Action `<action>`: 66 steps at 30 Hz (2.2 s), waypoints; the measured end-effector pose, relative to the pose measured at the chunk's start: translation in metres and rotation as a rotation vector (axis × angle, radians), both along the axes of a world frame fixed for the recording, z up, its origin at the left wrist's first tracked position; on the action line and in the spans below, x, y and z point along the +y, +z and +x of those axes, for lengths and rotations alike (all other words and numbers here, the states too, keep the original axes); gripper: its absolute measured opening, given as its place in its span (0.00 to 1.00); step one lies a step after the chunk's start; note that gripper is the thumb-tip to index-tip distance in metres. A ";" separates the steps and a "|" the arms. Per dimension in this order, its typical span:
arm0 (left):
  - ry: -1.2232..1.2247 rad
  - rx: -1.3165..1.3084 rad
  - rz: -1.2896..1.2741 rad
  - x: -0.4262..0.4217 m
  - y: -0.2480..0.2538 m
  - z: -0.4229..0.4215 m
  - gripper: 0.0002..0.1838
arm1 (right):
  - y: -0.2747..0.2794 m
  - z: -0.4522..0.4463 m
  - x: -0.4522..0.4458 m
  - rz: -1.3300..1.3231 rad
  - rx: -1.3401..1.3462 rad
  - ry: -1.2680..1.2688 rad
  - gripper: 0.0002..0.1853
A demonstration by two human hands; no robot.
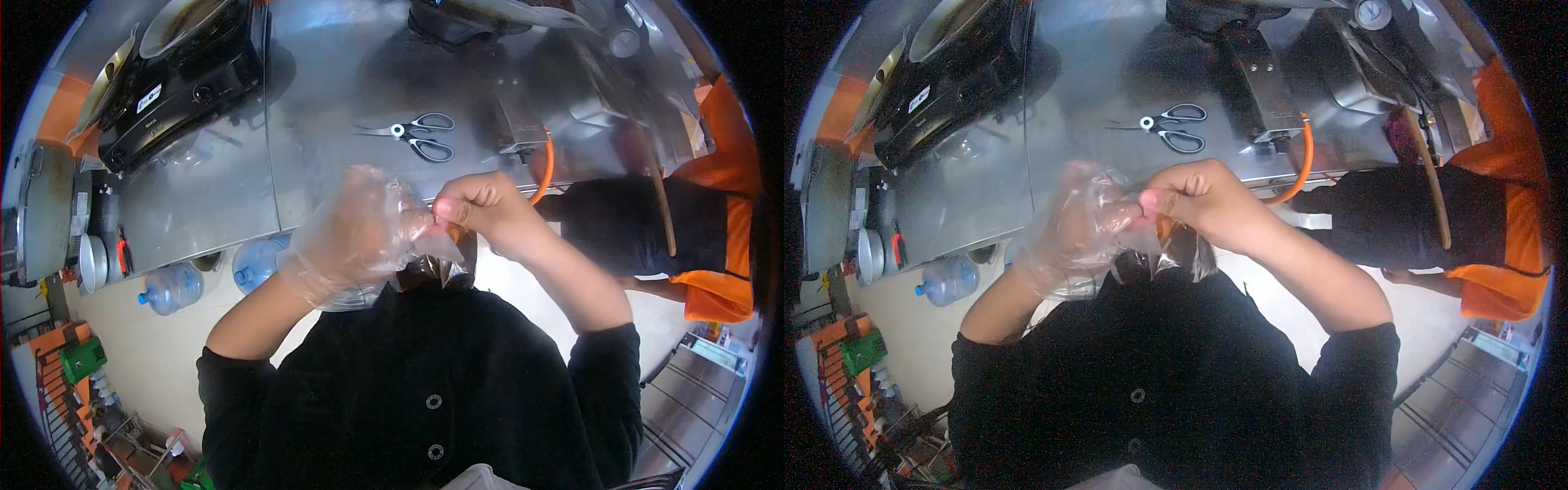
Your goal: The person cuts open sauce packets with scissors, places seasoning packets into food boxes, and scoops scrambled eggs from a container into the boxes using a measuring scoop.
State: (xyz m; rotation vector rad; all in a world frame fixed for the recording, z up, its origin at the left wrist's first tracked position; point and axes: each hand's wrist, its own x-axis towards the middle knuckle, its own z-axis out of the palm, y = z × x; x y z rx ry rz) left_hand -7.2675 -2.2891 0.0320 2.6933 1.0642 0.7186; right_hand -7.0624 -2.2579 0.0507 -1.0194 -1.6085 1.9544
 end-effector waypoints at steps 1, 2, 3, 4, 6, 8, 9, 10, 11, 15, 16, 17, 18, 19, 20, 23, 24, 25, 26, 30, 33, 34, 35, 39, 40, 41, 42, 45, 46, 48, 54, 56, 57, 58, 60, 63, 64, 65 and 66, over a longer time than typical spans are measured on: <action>0.023 -0.027 0.122 -0.001 0.000 0.002 0.14 | -0.005 0.000 -0.003 -0.032 0.058 -0.046 0.14; 0.044 -0.054 0.244 -0.001 0.001 0.003 0.15 | -0.008 0.000 -0.004 -0.065 0.114 -0.095 0.15; 0.013 -0.076 0.178 0.001 0.004 0.002 0.16 | -0.006 0.003 -0.003 -0.054 0.078 -0.050 0.13; -0.021 -0.098 0.111 0.004 0.010 0.002 0.17 | 0.001 0.008 -0.002 -0.044 0.043 -0.009 0.12; -0.112 -0.173 -0.250 0.011 0.026 0.003 0.17 | 0.017 0.015 -0.003 0.025 -0.068 0.058 0.11; -0.223 -0.248 -0.851 0.018 0.041 0.005 0.17 | 0.036 0.019 -0.009 0.127 -0.220 0.105 0.11; -0.247 -0.242 -0.906 0.023 0.042 0.007 0.15 | 0.040 0.021 -0.011 0.244 -0.231 0.135 0.11; -0.275 -0.233 -0.968 0.027 0.040 0.009 0.14 | 0.040 0.023 -0.016 0.260 -0.262 0.138 0.10; -0.309 -0.220 -1.030 0.030 0.040 0.012 0.15 | 0.040 0.025 -0.021 0.275 -0.296 0.135 0.10; -0.354 -0.002 -1.130 0.039 0.044 0.035 0.18 | 0.034 0.046 -0.054 0.039 -0.258 0.026 0.13; -0.404 -0.007 -1.108 0.038 0.039 0.042 0.19 | 0.032 0.051 -0.066 -0.064 -0.215 -0.027 0.14; -0.451 -0.015 -1.088 0.036 0.031 0.051 0.20 | 0.033 0.056 -0.076 -0.116 -0.266 -0.028 0.14; -0.538 -0.086 -1.093 0.030 0.017 0.061 0.21 | 0.030 0.063 -0.092 -0.160 -0.262 -0.076 0.14; -0.620 -0.160 -1.102 0.023 0.000 0.072 0.22 | 0.028 0.070 -0.107 -0.204 -0.255 -0.120 0.13; -0.733 -0.111 -1.132 0.020 -0.002 0.090 0.20 | 0.028 0.078 -0.123 -0.241 -0.249 -0.162 0.13; -1.125 0.325 -1.229 0.012 0.014 0.156 0.11 | 0.036 0.103 -0.178 -0.237 -0.372 -0.310 0.10; -1.184 0.312 -1.186 -0.005 0.013 0.173 0.13 | 0.039 0.108 -0.202 -0.214 -0.417 -0.378 0.09; -1.242 0.296 -1.142 -0.028 0.009 0.188 0.16 | 0.040 0.113 -0.227 -0.191 -0.464 -0.444 0.08; -1.285 0.277 -1.045 -0.050 0.010 0.208 0.16 | 0.042 0.120 -0.250 -0.169 -0.513 -0.511 0.07; -1.415 0.079 -0.724 -0.115 -0.017 0.302 0.13 | 0.024 0.185 -0.323 -0.018 -0.671 -0.693 0.06; -1.493 0.318 -0.562 -0.186 -0.011 0.374 0.07 | 0.009 0.238 -0.410 0.029 -0.528 -0.995 0.05; -1.547 0.154 -0.466 -0.209 -0.014 0.394 0.05 | 0.006 0.252 -0.436 -0.014 -0.455 -1.064 0.05; -1.586 -0.011 -0.383 -0.230 -0.018 0.411 0.04 | 0.002 0.265 -0.459 -0.061 -0.373 -1.127 0.05; -1.639 -0.292 -0.454 -0.299 -0.016 0.484 0.08 | -0.003 0.322 -0.536 -0.146 0.013 -1.313 0.05; -1.649 -0.288 -0.339 -0.312 -0.013 0.503 0.08 | -0.006 0.339 -0.550 -0.167 0.156 -1.341 0.05; -1.657 -0.288 -0.224 -0.324 -0.009 0.522 0.08 | -0.010 0.356 -0.563 -0.180 0.297 -1.361 0.06; -1.662 -0.206 -0.073 -0.334 -0.008 0.539 0.07 | -0.013 0.371 -0.575 -0.229 0.295 -1.365 0.05; -1.855 -0.089 -0.150 -0.358 -0.013 0.616 0.06 | -0.027 0.433 -0.610 -0.124 0.013 -1.285 0.07; -1.882 -0.012 -0.049 -0.362 -0.030 0.645 0.05 | -0.038 0.460 -0.623 0.075 -0.242 -1.211 0.10; -1.878 0.119 -0.295 -0.377 -0.070 0.703 0.06 | -0.043 0.516 -0.641 -0.081 -0.399 -1.130 0.15; -1.860 0.292 0.178 -0.418 -0.061 0.897 0.12 | -0.031 0.713 -0.662 -0.324 -0.680 -1.077 0.14; -1.889 0.413 0.030 -0.436 -0.055 0.971 0.12 | -0.031 0.778 -0.676 -0.217 -0.786 -1.050 0.12; -1.894 0.471 -0.031 -0.447 -0.050 1.008 0.12 | -0.025 0.807 -0.683 -0.151 -0.925 -1.001 0.12; -1.893 0.529 -0.069 -0.461 -0.043 1.041 0.11 | -0.023 0.833 -0.687 -0.087 -1.056 -0.946 0.11; -1.871 0.599 -0.237 -0.488 -0.050 1.105 0.12 | -0.025 0.889 -0.703 -0.023 -1.226 -0.873 0.09; -1.844 0.531 -0.624 -0.515 -0.080 1.209 0.12 | -0.015 0.988 -0.729 -0.105 -1.173 -1.024 0.07; -1.862 0.445 -0.757 -0.521 -0.074 1.242 0.11 | -0.014 1.023 -0.739 -0.183 -1.076 -1.095 0.06; -1.871 0.361 -0.901 -0.529 -0.070 1.275 0.11 | -0.013 1.058 -0.751 -0.268 -0.970 -1.162 0.06; -1.906 0.310 -0.838 -0.535 -0.078 1.313 0.11 | -0.011 1.095 -0.761 -0.192 -0.948 -1.174 0.05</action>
